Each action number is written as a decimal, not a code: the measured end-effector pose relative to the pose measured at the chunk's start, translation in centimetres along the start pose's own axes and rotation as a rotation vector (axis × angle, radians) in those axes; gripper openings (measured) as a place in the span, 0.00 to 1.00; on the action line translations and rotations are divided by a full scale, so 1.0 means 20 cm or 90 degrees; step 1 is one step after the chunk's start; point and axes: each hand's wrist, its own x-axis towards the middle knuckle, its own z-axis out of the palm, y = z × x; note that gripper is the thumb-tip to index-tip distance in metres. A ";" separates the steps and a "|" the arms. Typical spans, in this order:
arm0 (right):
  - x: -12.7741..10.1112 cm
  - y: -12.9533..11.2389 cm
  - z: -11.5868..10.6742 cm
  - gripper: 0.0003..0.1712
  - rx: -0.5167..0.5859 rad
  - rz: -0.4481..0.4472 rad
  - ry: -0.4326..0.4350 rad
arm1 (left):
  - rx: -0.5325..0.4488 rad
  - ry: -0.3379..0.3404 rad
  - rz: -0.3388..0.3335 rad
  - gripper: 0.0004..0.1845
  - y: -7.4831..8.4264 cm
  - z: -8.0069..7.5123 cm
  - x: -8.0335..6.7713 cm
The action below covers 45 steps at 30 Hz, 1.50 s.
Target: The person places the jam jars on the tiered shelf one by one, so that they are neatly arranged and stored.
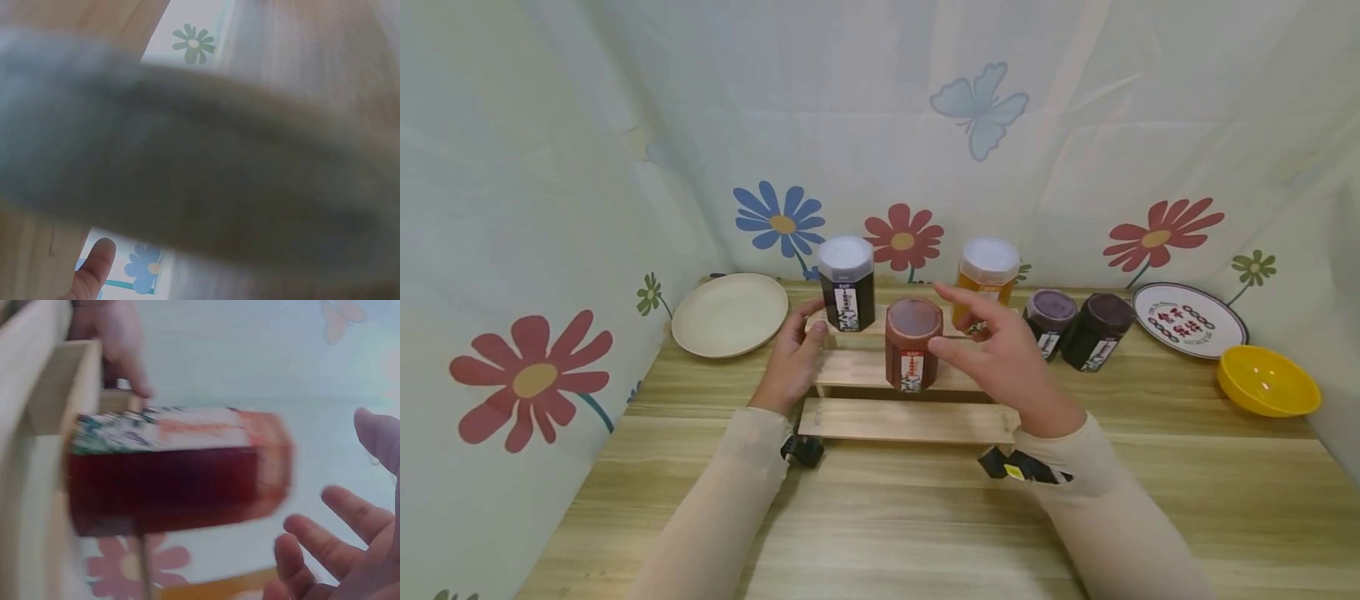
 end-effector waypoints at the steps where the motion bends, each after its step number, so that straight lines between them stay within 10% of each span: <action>1: -0.01 -0.01 -0.03 0.34 -0.006 -0.002 0.006 | -0.002 0.001 -0.001 0.23 0.00 0.00 0.00; 9: -0.06 -0.01 -0.35 0.27 -0.045 0.025 0.077 | 0.002 0.003 -0.006 0.23 -0.01 0.00 0.00; 18: -0.03 0.15 -0.58 0.40 -0.123 0.245 0.062 | -0.005 0.002 0.004 0.24 -0.01 0.00 0.00; 45: 0.08 0.52 -0.56 0.39 -0.298 0.288 -0.041 | -0.006 -0.005 -0.014 0.23 0.02 0.00 -0.01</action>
